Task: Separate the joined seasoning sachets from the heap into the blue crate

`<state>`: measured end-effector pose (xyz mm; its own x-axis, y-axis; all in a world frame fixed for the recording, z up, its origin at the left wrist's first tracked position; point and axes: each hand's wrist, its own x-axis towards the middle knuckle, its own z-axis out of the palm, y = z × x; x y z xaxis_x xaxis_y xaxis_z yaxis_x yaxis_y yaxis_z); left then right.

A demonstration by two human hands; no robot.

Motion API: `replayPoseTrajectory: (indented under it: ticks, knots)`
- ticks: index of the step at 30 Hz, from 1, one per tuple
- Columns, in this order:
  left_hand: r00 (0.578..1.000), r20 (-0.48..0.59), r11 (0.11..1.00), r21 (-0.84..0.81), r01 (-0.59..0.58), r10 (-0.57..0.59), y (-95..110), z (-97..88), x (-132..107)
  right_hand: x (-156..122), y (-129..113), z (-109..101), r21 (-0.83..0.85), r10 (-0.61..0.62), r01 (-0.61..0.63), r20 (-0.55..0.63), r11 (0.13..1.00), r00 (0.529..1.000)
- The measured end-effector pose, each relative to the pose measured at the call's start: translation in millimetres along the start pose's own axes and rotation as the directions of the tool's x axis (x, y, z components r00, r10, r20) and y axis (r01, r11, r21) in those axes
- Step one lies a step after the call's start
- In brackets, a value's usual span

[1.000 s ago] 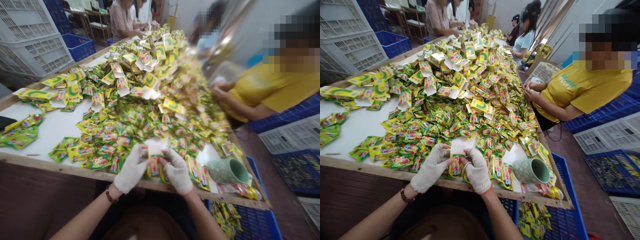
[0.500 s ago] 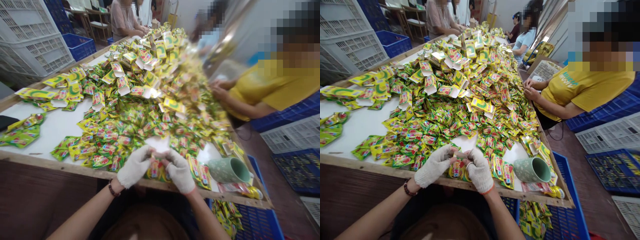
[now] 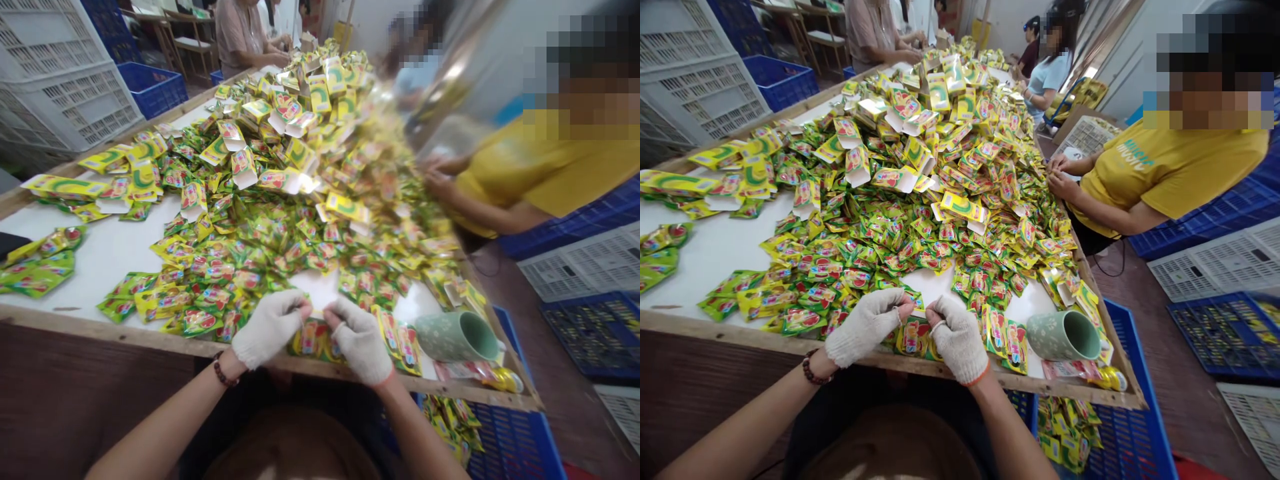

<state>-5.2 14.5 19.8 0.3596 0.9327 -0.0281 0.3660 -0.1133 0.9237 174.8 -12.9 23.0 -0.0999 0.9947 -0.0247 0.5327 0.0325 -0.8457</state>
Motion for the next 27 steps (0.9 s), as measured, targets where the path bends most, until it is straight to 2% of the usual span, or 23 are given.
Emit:
replayPoseTrajectory:
  ticks: [4, 7, 9, 11, 13, 15, 18, 21, 23, 24, 25, 27]
  knots:
    - [1.000, -0.005, 0.999, 0.044, -0.021, 0.021, 0.1, -0.2, 0.0, 2.0, -1.4, -1.7, -0.021, -0.031, 0.031, 0.011, 0.999, 0.999]
    - [0.987, -0.025, 0.980, 0.131, -0.152, 0.157, -5.8, 1.0, -5.0, -0.5, -0.2, -2.8, -0.055, -0.084, 0.085, 0.024, 0.995, 0.996]
    - [0.952, -0.054, 0.933, 0.223, -0.282, 0.301, -12.5, 1.7, -10.6, -4.7, 3.9, -2.6, -0.073, -0.192, 0.194, 0.029, 0.978, 0.981]
    - [0.904, -0.053, 0.865, 0.319, -0.387, 0.424, -19.1, 1.7, -16.5, -9.7, 9.4, -1.3, -0.098, -0.332, 0.334, 0.034, 0.937, 0.943]
    - [0.868, -0.031, 0.810, 0.380, -0.448, 0.495, -23.7, 1.5, -20.7, -13.9, 14.0, 1.3, -0.135, -0.427, 0.428, 0.033, 0.894, 0.904]
    - [0.856, -0.017, 0.793, 0.384, -0.472, 0.517, -24.8, 1.8, -21.6, -15.8, 15.7, 4.8, -0.157, -0.440, 0.438, 0.028, 0.885, 0.898]
    - [0.899, -0.045, 0.863, 0.306, -0.403, 0.436, -21.7, 5.1, -15.6, -12.9, 13.6, 8.2, -0.129, -0.367, 0.365, 0.009, 0.922, 0.930]
    - [0.973, -0.091, 0.958, 0.213, -0.190, 0.213, -17.9, 12.9, -3.6, -2.0, 12.3, 2.5, -0.134, -0.285, 0.277, -0.041, 0.951, 0.958]
    - [0.993, -0.103, 0.979, 0.198, -0.042, 0.064, -16.3, 19.6, 3.9, 9.9, 15.0, -7.4, -0.207, -0.271, 0.248, -0.094, 0.946, 0.958]
    - [0.994, -0.103, 0.973, 0.231, -0.006, 0.030, -15.4, 23.0, 6.5, 17.1, 17.4, -13.3, -0.262, -0.263, 0.228, -0.109, 0.938, 0.959]
    - [0.995, -0.095, 0.955, 0.297, -0.008, 0.038, -14.3, 26.1, 8.2, 24.9, 20.1, -19.4, -0.327, -0.244, 0.198, -0.106, 0.924, 0.964]
    - [0.989, -0.063, 0.863, 0.499, -0.085, 0.134, -11.0, 31.2, 9.5, 40.6, 25.5, -29.7, -0.468, -0.143, 0.103, -0.051, 0.878, 0.988]
